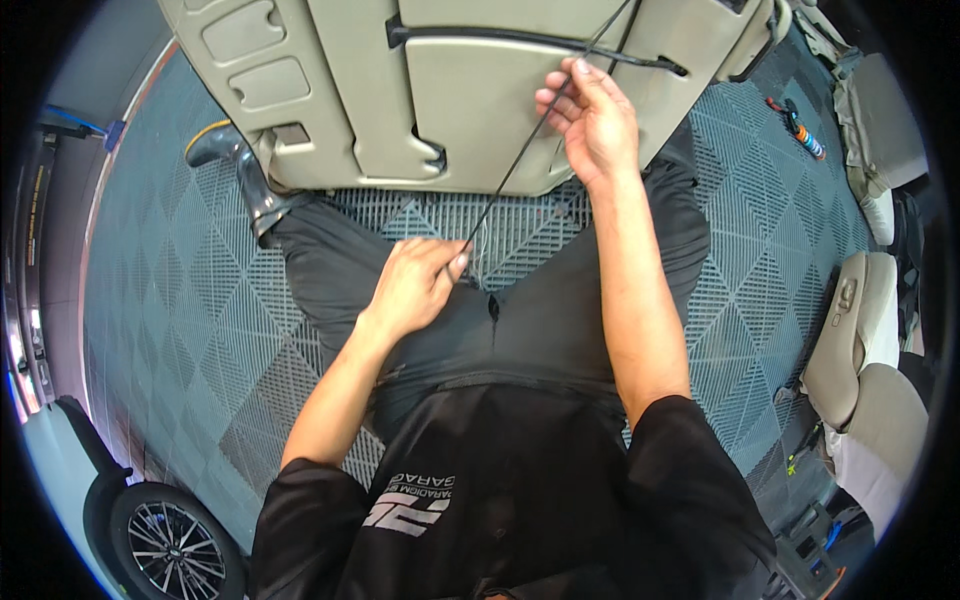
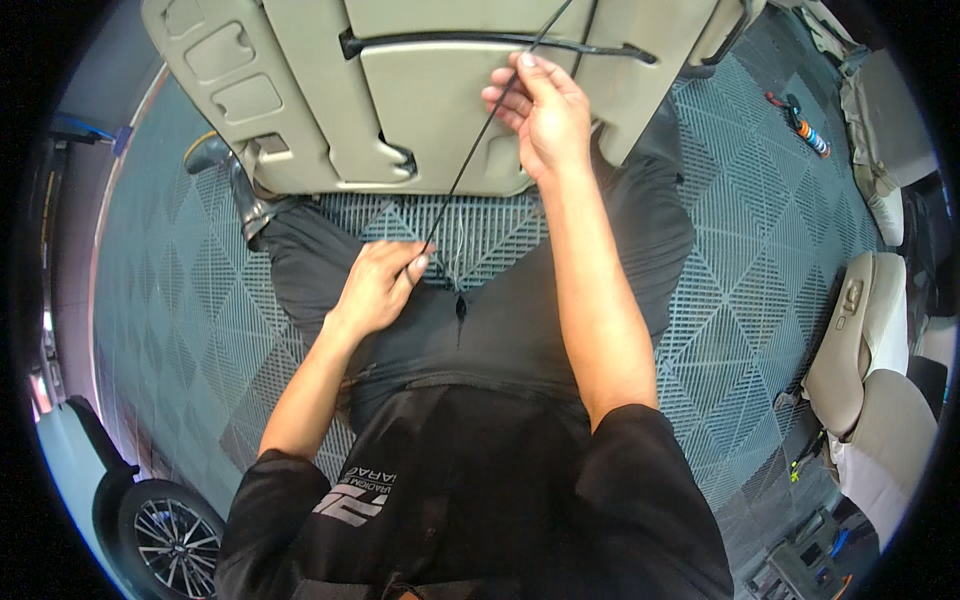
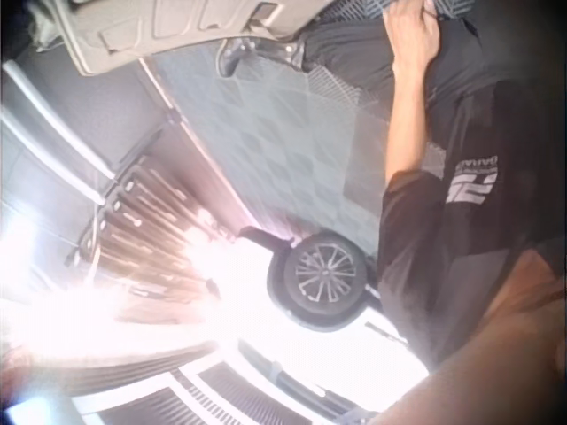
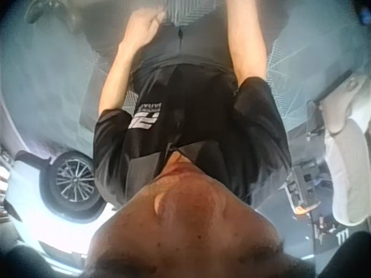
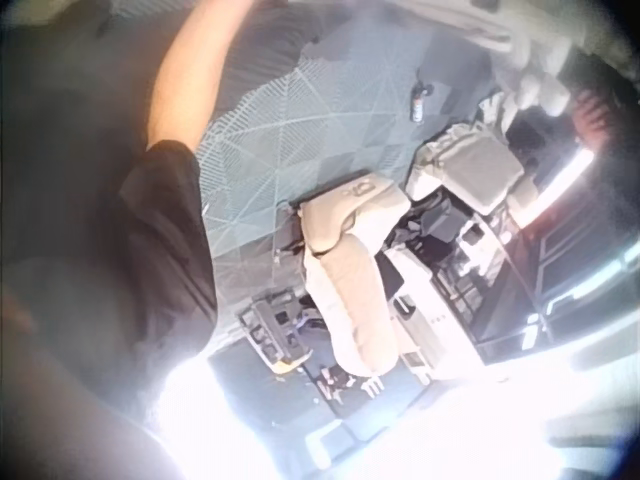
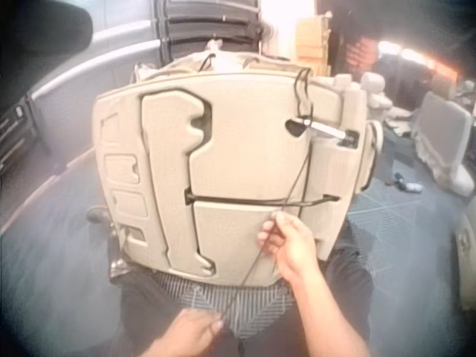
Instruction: The person sits on the floor and works on a car seat, initially removing a white protective cover. They then flip the seat to access the underside and use a black zip tie to secure the seat's internal components.
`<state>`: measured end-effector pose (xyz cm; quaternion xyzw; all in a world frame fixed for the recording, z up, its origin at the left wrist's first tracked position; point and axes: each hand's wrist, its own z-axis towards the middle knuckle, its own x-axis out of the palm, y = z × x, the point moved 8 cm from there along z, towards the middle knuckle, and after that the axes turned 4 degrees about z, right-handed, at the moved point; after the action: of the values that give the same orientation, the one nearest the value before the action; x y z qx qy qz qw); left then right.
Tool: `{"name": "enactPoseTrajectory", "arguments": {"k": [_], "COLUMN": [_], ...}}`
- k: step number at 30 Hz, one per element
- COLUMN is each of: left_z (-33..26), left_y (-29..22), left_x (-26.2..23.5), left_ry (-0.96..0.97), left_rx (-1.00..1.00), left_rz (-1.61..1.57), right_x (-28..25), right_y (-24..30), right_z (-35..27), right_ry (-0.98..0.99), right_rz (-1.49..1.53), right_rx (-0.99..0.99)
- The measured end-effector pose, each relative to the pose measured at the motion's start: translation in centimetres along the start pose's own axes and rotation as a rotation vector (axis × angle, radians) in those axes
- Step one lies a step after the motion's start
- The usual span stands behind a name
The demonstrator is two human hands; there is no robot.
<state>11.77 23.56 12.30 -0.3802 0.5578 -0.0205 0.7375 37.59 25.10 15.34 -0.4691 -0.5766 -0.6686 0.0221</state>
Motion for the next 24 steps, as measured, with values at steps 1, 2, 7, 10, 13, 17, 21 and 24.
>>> {"name": "enactPoseTrajectory", "arguments": {"k": [1,2,7,10,13,17,21,24], "left_z": [0.4,0.7,4.1,7.0,8.9,9.4,8.4,7.7], "left_y": [0.6,1.6,9.4,8.4,8.5,7.4,6.3,5.7], "left_x": [0.5,1.3,7.8,11.7,16.6,19.7,18.9,18.0], "left_ry": [0.020,0.054,0.080,0.229,0.020,-0.144,-0.226,-0.282], "left_rx": [-0.002,-0.006,-0.368,-0.437,-0.336,-0.266,-0.492,-0.604], "left_rz": [0.000,0.026,-0.365,-0.499,-0.991,-1.554,-1.635,-1.632], "right_x": [0.0,-0.6,-2.5,-1.9,1.3,5.4,4.7,3.5], "right_y": [0.1,-0.4,-5.3,-8.7,-8.3,-1.8,1.8,2.0], "right_z": [-0.2,-0.4,-2.8,-5.8,-9.1,-13.7,-16.0,-17.1], "right_ry": [0.007,-0.005,-0.045,-0.137,-0.134,-0.043,0.003,-0.004], "right_rz": [-0.003,-0.030,0.019,0.117,-0.168,-0.605,-0.725,-0.731], "right_rx": [-0.039,-0.046,0.035,0.144,-0.074,-0.543,-0.663,-0.661]}}
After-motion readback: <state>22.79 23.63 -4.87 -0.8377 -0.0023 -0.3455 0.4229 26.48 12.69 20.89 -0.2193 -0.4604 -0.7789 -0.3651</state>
